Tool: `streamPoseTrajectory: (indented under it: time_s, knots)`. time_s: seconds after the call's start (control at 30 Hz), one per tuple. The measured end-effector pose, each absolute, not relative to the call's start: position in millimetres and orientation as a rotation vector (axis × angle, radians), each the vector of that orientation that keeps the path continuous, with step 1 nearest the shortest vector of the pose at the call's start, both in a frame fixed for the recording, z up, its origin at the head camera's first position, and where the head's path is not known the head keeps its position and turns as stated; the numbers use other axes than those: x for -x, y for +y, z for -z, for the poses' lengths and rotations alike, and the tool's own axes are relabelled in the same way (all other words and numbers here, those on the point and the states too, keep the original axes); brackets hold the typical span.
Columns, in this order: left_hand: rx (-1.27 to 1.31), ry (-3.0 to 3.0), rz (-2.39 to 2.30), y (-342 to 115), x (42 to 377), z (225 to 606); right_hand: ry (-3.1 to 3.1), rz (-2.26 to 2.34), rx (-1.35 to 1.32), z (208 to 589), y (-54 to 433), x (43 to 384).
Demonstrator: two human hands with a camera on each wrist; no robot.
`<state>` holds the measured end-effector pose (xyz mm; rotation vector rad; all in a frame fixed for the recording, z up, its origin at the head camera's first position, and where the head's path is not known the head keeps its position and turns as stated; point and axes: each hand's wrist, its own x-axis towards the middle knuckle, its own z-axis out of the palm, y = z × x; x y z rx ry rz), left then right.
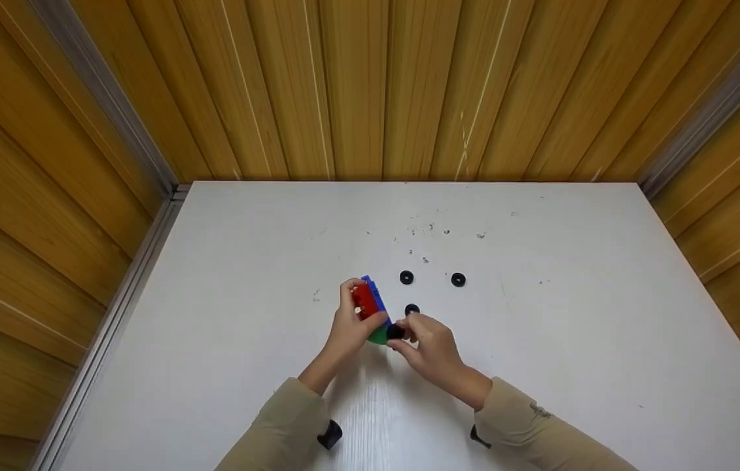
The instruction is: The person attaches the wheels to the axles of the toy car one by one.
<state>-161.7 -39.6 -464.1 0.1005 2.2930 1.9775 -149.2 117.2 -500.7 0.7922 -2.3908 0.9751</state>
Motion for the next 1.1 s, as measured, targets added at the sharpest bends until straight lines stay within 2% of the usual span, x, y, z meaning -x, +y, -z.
streamPoseTrajectory:
  time_s: [0.43,0.7,1.1]
  knots:
    - [-0.072,2.326,-1.904,-40.9,158.5,459.0,-2.39,-1.0,-0.765,498.9,111.4,145.1]
    - [-0.062,2.352,-1.894,-43.7,172.0,490.8,-2.428,-1.059,-0.699,497.6,106.7,141.4]
    - [-0.117,2.428,-1.833,-41.6,167.7,493.5,-2.427,-1.176,-0.674,509.5,106.6,137.4]
